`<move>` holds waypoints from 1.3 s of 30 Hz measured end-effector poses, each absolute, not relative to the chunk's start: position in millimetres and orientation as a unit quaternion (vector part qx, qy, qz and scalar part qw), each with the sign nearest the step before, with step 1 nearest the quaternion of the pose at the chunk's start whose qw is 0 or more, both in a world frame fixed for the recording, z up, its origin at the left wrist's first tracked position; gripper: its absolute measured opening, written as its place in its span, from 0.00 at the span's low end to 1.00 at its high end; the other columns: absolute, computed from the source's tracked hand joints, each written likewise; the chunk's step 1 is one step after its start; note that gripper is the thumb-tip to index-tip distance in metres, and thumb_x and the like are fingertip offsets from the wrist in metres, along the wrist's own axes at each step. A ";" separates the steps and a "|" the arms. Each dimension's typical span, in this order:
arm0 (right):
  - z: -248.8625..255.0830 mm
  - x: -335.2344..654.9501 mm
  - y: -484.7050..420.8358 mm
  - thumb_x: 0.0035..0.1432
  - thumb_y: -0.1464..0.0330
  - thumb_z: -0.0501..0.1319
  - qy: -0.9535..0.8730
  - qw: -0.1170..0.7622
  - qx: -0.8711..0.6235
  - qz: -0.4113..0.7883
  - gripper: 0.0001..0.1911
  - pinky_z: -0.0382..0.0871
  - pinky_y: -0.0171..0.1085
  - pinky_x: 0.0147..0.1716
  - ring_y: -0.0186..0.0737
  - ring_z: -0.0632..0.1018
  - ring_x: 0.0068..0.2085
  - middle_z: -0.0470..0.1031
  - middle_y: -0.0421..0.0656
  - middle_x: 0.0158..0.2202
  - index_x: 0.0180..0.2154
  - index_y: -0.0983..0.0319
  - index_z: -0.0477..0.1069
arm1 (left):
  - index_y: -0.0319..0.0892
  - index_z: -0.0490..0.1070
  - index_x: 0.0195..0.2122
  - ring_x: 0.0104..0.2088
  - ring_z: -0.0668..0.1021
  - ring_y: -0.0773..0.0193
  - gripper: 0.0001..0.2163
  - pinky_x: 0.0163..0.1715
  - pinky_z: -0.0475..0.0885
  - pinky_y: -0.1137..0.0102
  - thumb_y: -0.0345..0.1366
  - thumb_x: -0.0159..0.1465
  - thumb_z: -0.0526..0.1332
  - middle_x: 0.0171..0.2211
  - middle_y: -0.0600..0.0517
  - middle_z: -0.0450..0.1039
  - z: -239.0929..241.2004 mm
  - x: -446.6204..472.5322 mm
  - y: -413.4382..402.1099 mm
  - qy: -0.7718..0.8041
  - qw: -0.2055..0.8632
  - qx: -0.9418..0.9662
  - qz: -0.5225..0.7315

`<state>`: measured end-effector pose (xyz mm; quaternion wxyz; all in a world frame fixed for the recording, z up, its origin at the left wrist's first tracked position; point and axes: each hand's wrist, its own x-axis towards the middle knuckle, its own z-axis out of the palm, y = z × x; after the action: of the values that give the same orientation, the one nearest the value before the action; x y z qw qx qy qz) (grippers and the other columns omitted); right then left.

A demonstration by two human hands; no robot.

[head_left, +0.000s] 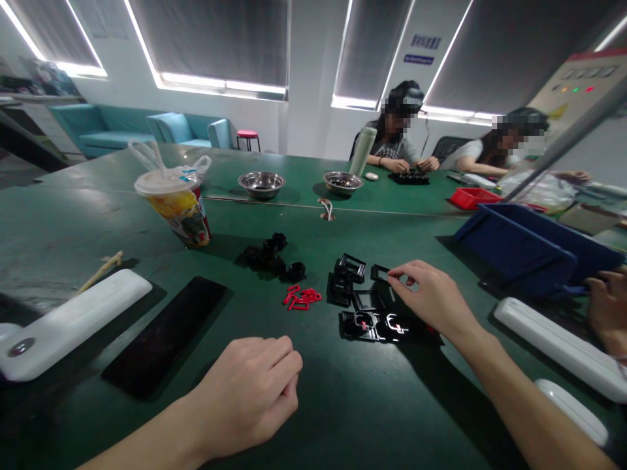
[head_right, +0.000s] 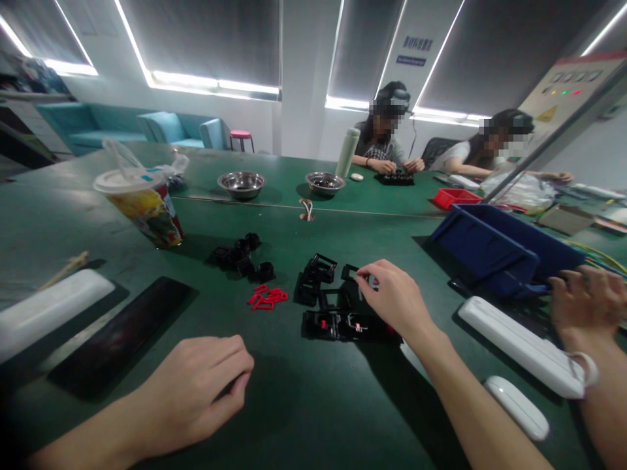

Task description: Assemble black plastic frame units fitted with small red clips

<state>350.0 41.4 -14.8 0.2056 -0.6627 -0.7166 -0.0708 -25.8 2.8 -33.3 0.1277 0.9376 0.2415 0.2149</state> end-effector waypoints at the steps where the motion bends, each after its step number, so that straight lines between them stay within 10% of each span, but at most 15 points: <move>1: -15.3 351.0 41.3 0.66 0.60 0.59 -0.716 0.201 -0.665 -0.070 0.14 0.72 0.45 0.35 0.47 0.81 0.35 0.82 0.48 0.40 0.38 0.59 0.82 | 0.43 0.71 0.37 0.29 0.71 0.61 0.08 0.29 0.60 0.64 0.28 0.72 0.55 0.32 0.53 0.70 -33.0 -25.8 2.8 0.242 0.130 0.938 0.212; 39: -20.3 355.7 44.0 0.65 0.64 0.57 -0.714 0.184 -0.675 -0.039 0.09 0.73 0.44 0.32 0.46 0.80 0.33 0.79 0.46 0.37 0.35 0.58 0.74 | 0.43 0.70 0.36 0.29 0.72 0.61 0.08 0.30 0.61 0.64 0.28 0.72 0.54 0.32 0.53 0.70 -33.4 -25.6 3.4 0.245 0.120 0.942 0.194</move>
<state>355.7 44.0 -20.3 0.1844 -0.6746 -0.7137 -0.0393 -25.6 3.4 -33.4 0.1201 0.9423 0.2447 0.1943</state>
